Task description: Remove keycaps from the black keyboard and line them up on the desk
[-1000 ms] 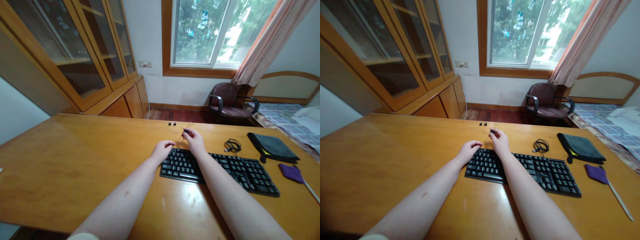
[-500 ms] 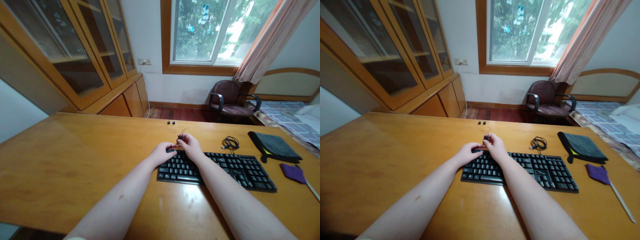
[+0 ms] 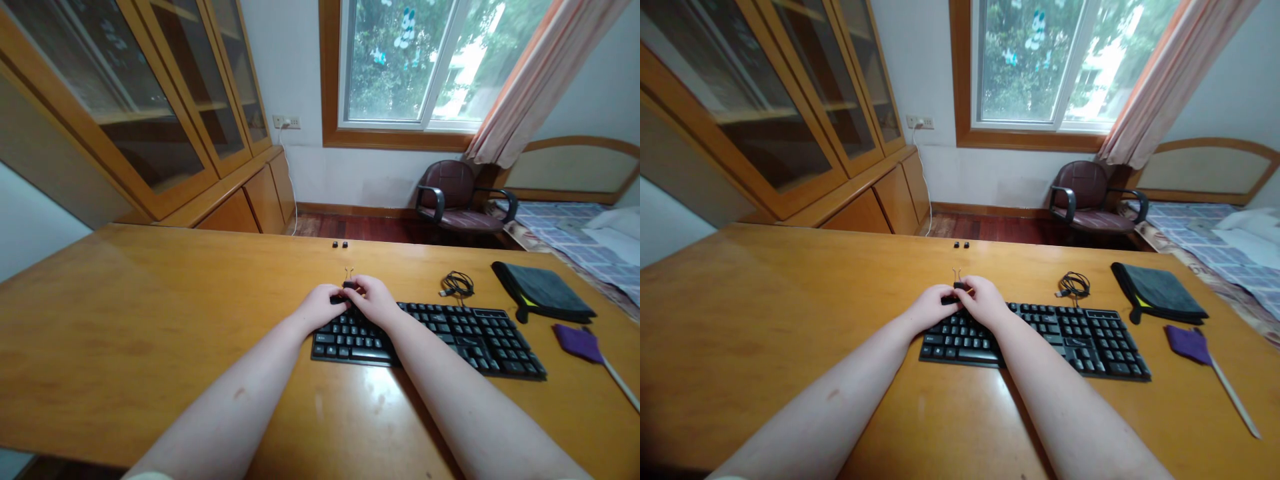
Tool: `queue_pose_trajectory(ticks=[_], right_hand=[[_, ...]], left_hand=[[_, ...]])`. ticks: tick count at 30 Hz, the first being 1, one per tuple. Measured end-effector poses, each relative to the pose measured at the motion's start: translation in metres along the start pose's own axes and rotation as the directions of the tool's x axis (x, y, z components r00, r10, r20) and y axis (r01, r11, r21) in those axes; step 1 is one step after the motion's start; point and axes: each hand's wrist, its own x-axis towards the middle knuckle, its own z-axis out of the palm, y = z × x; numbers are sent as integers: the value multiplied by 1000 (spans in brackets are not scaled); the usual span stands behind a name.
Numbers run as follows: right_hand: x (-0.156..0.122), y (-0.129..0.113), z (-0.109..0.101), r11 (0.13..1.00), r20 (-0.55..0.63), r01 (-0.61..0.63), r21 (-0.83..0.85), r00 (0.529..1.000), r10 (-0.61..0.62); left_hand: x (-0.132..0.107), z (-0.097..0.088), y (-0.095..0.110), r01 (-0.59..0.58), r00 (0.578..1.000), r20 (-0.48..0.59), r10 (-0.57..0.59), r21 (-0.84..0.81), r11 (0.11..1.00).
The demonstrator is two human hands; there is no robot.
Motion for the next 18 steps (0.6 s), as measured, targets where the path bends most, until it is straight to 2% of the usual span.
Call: queue_pose_trajectory(ticks=[5, 8, 13, 18], right_hand=[[-4, -7, -1, 964, 91, 153, -218, 986, -137], [-6, -8, 1, 913, 109, 172, -370, 984, -141], [-4, -9, 4, 883, 45, 35, -469, 999, -16], [0, -7, 4, 923, -11, -124, -365, 992, 129]], left_hand=[[1, 2, -1, 13, 1000, -12, -13, 0, 1000], [1, 4, -2, 53, 998, -38, -52, 45, 998], [2, 3, 3, 70, 997, -22, -69, 57, 996], [2, 3, 5, 69, 998, -8, -68, 56, 996]])
